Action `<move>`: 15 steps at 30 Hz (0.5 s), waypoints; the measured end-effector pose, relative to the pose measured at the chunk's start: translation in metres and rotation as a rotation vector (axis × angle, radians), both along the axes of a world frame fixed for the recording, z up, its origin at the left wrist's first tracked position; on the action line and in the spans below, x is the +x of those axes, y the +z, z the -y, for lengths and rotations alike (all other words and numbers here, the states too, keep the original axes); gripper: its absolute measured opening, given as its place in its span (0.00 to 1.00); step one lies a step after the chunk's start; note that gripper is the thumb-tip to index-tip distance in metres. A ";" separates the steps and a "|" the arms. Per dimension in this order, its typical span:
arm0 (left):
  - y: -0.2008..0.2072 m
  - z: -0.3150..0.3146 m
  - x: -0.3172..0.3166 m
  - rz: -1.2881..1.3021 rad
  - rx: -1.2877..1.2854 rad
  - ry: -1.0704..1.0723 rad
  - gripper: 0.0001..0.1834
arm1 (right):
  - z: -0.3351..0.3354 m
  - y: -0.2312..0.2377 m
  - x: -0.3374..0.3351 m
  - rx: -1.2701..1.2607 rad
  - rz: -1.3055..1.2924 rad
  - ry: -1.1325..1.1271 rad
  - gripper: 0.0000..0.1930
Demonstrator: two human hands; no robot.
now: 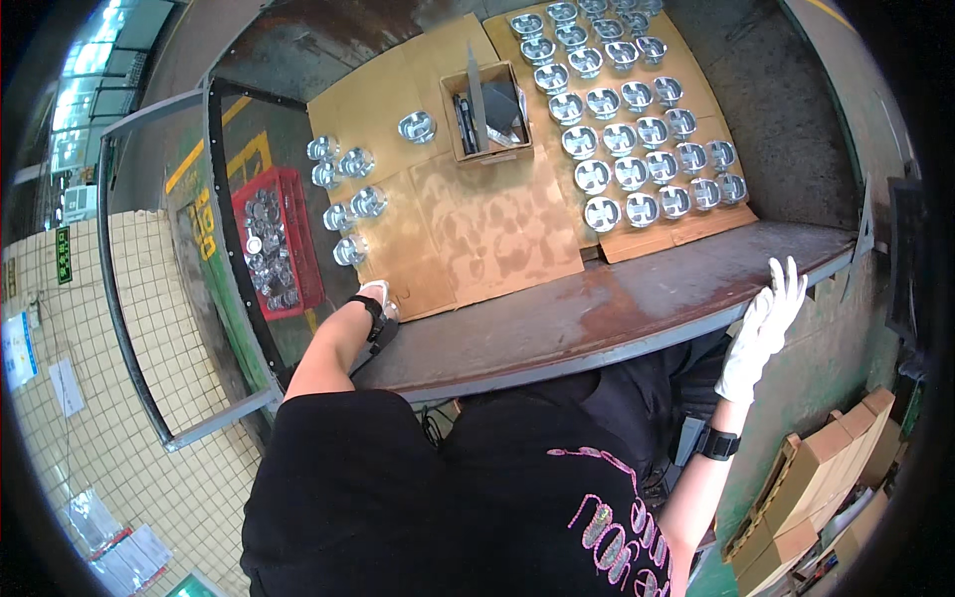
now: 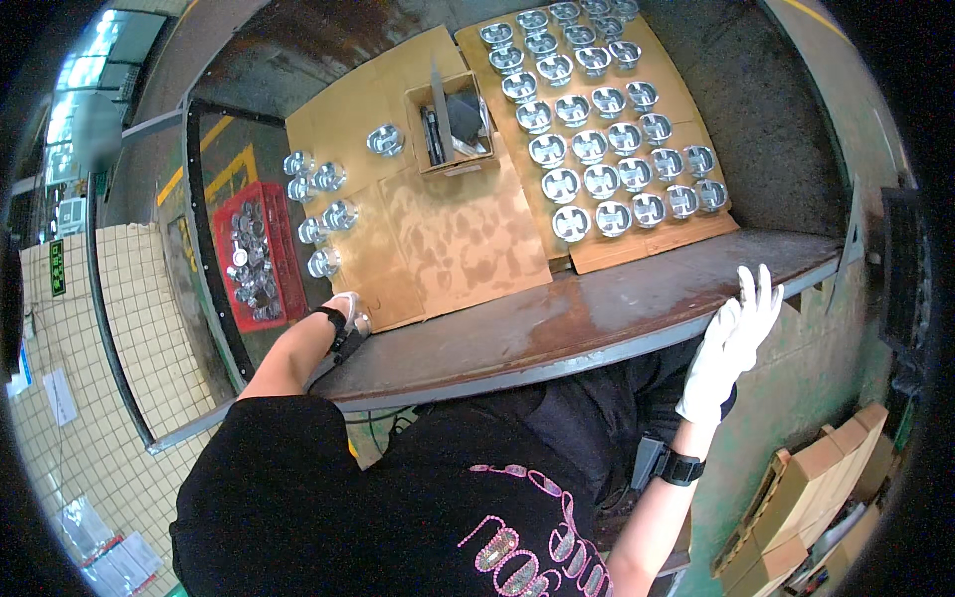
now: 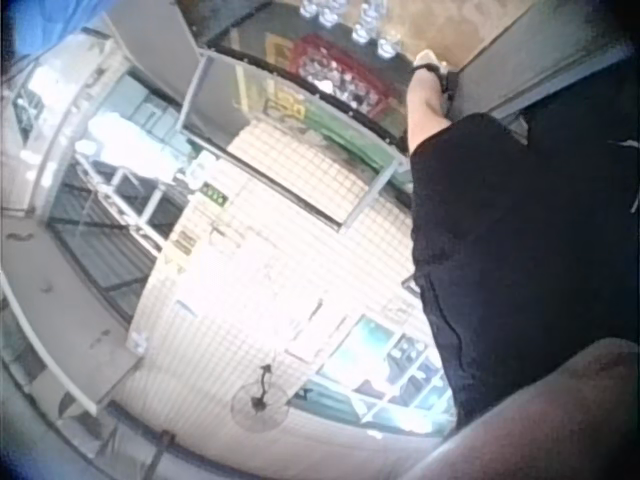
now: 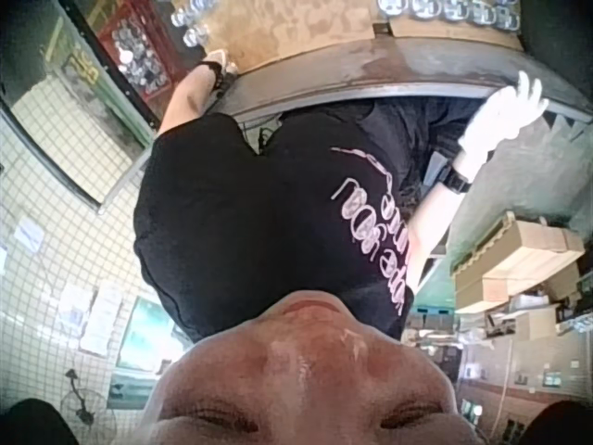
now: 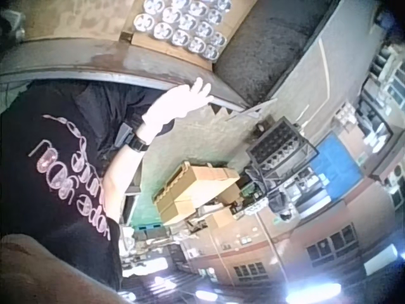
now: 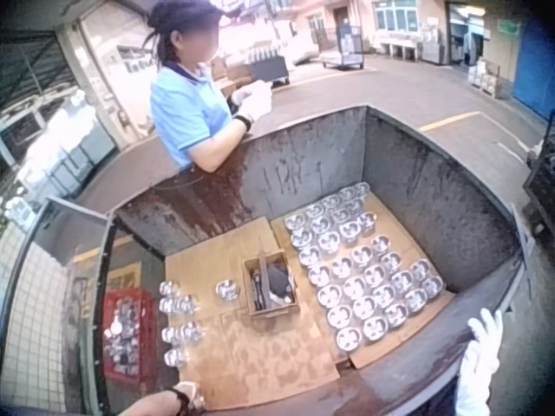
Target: Inspecting metal engine pistons and packing them into a bin with cardboard separators.
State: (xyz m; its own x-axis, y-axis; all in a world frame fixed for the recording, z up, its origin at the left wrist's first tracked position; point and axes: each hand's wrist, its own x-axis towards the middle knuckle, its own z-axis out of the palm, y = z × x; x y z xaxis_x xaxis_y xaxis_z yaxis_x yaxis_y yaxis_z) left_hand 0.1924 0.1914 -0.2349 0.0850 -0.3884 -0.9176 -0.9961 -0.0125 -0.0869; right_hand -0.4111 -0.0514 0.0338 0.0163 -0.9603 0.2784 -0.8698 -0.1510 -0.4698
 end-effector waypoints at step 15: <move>-0.046 0.022 -0.004 0.335 -0.295 0.278 0.17 | -0.002 0.002 0.001 0.006 0.067 -0.059 0.20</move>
State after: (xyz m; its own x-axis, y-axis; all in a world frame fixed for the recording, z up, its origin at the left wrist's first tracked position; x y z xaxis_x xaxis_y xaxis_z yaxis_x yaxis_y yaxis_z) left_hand 0.1885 0.1689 -0.2805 0.4918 -0.5474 -0.6772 -0.8698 -0.3449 -0.3528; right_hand -0.4096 -0.0497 0.0359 -0.0589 -0.9606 0.2716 -0.8434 -0.0976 -0.5283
